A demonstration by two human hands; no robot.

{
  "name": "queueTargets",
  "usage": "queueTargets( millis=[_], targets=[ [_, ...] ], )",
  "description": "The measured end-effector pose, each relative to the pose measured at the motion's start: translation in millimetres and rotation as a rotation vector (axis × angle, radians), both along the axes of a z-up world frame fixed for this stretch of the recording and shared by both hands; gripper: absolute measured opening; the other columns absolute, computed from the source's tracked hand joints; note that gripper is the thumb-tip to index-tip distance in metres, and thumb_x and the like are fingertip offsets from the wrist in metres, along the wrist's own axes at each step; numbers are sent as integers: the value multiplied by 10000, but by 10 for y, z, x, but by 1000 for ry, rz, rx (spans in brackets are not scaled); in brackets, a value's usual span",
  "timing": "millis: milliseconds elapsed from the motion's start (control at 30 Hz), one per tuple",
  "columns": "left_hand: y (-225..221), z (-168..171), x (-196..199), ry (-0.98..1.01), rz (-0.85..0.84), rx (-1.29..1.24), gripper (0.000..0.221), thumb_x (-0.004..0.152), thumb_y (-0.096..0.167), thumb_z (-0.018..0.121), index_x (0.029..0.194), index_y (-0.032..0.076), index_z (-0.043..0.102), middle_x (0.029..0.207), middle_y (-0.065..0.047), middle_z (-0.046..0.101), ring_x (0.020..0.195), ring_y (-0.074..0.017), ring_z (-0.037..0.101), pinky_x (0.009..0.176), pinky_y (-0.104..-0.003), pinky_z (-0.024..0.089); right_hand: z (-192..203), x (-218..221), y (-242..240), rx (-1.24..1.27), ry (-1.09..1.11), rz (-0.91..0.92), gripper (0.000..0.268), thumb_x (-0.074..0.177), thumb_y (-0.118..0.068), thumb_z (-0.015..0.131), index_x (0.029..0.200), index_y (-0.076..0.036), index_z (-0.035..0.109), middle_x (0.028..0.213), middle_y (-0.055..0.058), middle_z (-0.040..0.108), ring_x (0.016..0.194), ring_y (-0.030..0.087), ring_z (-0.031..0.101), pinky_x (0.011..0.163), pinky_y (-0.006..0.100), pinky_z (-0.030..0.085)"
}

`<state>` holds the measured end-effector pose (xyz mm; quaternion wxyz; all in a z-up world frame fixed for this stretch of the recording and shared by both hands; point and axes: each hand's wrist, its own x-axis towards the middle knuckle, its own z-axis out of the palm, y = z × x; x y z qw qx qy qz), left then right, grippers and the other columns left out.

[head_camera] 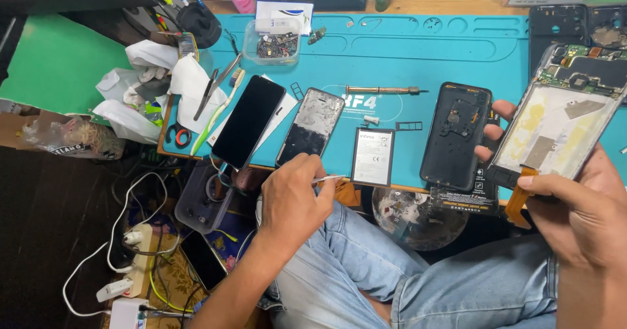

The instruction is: Disassembling a smartphone to remove internal components like the motherboard and battery using repair tools.

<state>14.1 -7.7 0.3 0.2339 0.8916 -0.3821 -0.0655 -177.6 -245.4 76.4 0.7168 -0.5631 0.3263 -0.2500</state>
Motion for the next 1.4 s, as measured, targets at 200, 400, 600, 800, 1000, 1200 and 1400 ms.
queueTargets(
  millis=[200,400,600,800,1000,1200,1400],
  targets=[
    [-55,50,35,107,64,108,292,941,301,787,794,154,581,788,-16,618,719,-324,648,559,-525,453,-108,-32,-104,-63,-48,55,880,813,221,310,1657,-8,215,1659,380,413,1428,491,494,1163,633,499],
    [-117,94,29,127,73,175,265,953,305,774,817,146,612,836,-7,651,786,-318,680,622,-539,507,-110,-20,-137,-88,-55,102,920,812,235,278,1688,-24,162,1676,398,359,1432,517,448,1171,649,457],
    [-161,111,55,144,76,219,279,953,314,781,800,154,612,823,-8,652,768,-320,671,606,-536,488,-132,-40,-179,-91,-51,99,927,806,226,278,1685,-44,162,1690,399,354,1437,524,452,1179,642,454],
    [-208,146,78,179,84,273,224,938,292,765,823,153,633,856,-17,687,805,-326,685,633,-542,499,-123,11,-214,-96,-20,131,923,827,228,260,1695,-59,135,1703,368,328,1447,497,429,1195,633,435],
    [-254,176,104,200,77,324,228,939,275,769,818,141,629,859,-22,686,797,-333,685,632,-539,507,-161,76,-220,-92,11,126,877,831,183,275,1681,-4,166,1713,327,345,1438,459,437,1194,596,449],
    [-268,166,118,199,68,320,163,917,247,769,869,124,674,906,-47,741,845,-354,712,659,-559,531,-241,96,-269,-90,49,149,883,835,158,276,1686,-46,167,1735,282,336,1475,452,440,1211,608,448],
    [-281,169,107,205,72,339,208,929,237,762,815,131,624,850,-36,691,810,-336,678,623,-546,503,-371,3,-395,123,175,78,746,842,61,334,1576,-76,347,1594,149,532,1454,401,607,1363,413,404]
  ],
)
